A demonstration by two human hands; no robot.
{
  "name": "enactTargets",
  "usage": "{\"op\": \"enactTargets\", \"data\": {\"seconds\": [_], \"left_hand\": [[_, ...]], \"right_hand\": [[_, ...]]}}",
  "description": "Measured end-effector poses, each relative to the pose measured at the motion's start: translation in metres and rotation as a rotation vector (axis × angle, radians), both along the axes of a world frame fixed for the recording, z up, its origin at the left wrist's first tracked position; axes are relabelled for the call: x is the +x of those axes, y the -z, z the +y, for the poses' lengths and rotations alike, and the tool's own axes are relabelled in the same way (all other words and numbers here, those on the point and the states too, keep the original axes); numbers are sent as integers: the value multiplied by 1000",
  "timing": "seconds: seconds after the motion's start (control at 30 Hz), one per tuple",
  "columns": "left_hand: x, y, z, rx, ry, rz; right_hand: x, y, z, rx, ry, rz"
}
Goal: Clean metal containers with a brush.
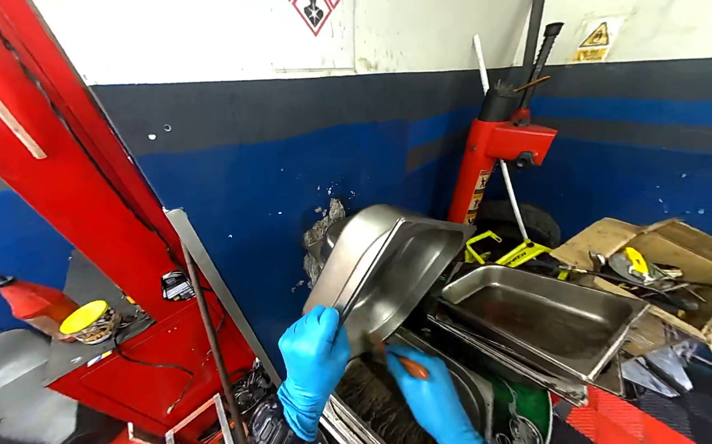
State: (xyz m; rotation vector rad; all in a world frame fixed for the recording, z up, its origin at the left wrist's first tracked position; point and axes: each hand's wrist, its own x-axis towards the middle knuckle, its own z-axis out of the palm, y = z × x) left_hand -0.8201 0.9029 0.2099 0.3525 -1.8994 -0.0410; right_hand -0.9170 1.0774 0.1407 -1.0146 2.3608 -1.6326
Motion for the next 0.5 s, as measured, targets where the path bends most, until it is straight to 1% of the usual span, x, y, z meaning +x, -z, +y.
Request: {"op": "enactTargets", "data": {"seconds": [0.03,0.07,0.1,0.13,0.17,0.2,0.23,0.27,0.3,0.33,0.4,0.5], "left_hand": [[2,-1,-1,-12,0,-5],[3,-1,-2,-16,3,-11],[3,-1,-4,-13,7,-15],[2,-1,-4,-1,12,-18],[2,-1,-3,11,19,-25],[1,-1,-1,15,29,-33],[-1,-1,1,8,41,-38],[-3,-2,4,-5,55,-42],[-4,-3,6,-19,71,-48],[-4,-4,7,-36,88,-57],[-3,-3,4,-64,120,-70],[1,0,-1,-42,151,-38]], "right_hand": [[-15,4,13,88,75,23],[-30,-3,26,121,127,42],[-44,-21,38,69,147,101],[-55,-46,45,-43,138,185],[-64,-74,48,-152,120,292],[-74,-98,45,-215,120,422],[-85,-115,39,-231,140,543],[-95,-122,31,-204,179,625],[-103,-122,24,-155,219,650],[-106,-116,16,-103,242,616],[-103,-99,0,2,220,439],[-101,-50,-20,69,69,81]]}}
